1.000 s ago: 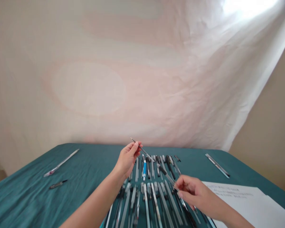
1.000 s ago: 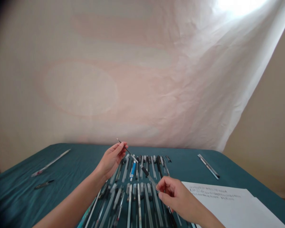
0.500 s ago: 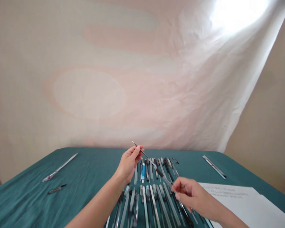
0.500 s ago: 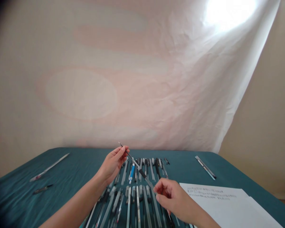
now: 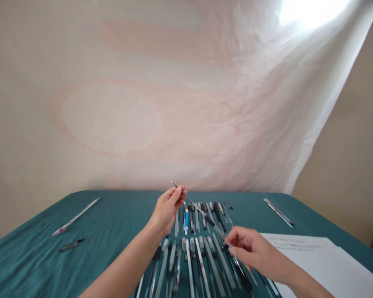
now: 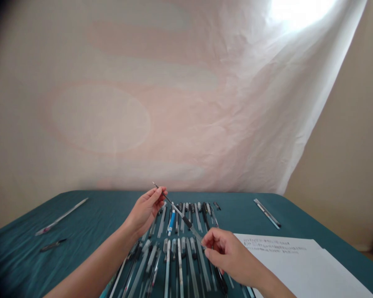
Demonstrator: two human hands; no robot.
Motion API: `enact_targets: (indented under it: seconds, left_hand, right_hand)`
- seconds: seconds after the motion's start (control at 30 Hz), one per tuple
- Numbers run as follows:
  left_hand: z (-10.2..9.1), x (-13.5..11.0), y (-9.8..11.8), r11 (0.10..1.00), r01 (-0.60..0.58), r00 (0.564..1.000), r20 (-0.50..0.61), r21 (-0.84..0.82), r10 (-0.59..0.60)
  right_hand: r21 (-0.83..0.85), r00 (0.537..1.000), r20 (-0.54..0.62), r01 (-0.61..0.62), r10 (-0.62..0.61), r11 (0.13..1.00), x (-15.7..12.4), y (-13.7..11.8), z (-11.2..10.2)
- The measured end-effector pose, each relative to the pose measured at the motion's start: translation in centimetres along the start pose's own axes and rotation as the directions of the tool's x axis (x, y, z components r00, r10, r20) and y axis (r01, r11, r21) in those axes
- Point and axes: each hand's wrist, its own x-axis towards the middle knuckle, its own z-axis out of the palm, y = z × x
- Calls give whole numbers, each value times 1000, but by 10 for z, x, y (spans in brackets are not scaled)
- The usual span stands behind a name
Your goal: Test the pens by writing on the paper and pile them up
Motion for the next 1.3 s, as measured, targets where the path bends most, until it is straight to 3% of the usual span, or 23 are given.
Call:
enact_targets:
  seconds: [1.03,1.3]
  left_hand:
    - [-10,7,-17,998,31,1000,-6,48,-31]
    - [4,-8,-31,983,86,993,70,159,-98]
  right_hand:
    - [-28,1000,13,-21,21,999,2,4,-5]
    - [35,999,-12,-36,37,999,3,2,2]
